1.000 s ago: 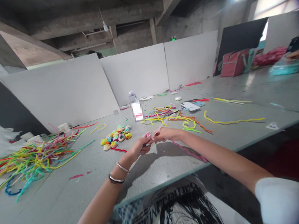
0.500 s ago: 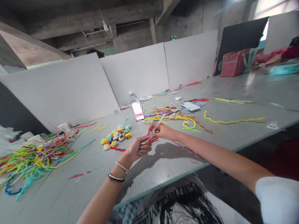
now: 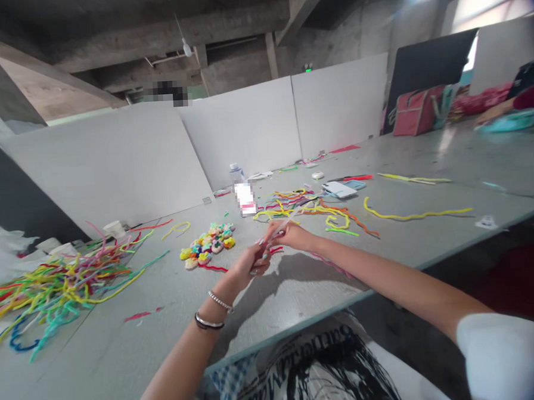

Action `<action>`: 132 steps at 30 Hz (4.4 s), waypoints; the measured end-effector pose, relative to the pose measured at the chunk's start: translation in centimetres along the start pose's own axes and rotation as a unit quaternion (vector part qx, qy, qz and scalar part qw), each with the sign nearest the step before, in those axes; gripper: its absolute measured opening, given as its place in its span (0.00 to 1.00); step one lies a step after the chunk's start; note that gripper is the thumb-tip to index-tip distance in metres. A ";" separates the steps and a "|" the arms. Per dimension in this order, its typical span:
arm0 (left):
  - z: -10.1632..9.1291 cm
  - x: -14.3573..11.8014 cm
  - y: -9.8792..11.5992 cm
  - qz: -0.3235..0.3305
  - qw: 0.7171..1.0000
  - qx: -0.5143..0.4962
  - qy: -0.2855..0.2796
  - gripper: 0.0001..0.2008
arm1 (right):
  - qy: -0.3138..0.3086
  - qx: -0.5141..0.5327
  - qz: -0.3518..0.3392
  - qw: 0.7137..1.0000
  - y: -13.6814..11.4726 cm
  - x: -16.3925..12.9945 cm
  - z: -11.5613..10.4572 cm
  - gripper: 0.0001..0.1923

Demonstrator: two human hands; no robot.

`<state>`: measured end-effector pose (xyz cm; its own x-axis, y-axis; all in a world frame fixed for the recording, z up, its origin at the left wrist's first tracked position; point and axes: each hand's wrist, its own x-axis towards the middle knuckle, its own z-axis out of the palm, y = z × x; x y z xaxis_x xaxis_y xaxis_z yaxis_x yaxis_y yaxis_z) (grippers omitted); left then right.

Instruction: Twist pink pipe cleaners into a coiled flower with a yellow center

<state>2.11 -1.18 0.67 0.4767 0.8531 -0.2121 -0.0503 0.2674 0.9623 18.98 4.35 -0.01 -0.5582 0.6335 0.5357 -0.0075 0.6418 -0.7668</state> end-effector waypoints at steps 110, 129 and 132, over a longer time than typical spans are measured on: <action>-0.6 -0.3 0.1 0.065 0.994 0.084 0.023 0.16 | -0.039 0.014 0.075 0.996 0.1 0.2 -0.3 0.21; 0.9 -0.7 -0.3 0.225 0.750 0.559 0.271 0.18 | 0.034 0.081 0.157 0.984 -0.2 0.3 0.1 0.22; 0.9 -1.0 -0.3 0.228 0.709 0.608 0.277 0.18 | 0.029 0.099 0.168 0.980 -0.4 0.1 0.1 0.24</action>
<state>2.43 -2.53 0.78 0.2197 0.8617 0.4574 0.8652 -0.3887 0.3169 18.86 4.12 0.34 -0.5093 0.8215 0.2564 0.0035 0.2999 -0.9540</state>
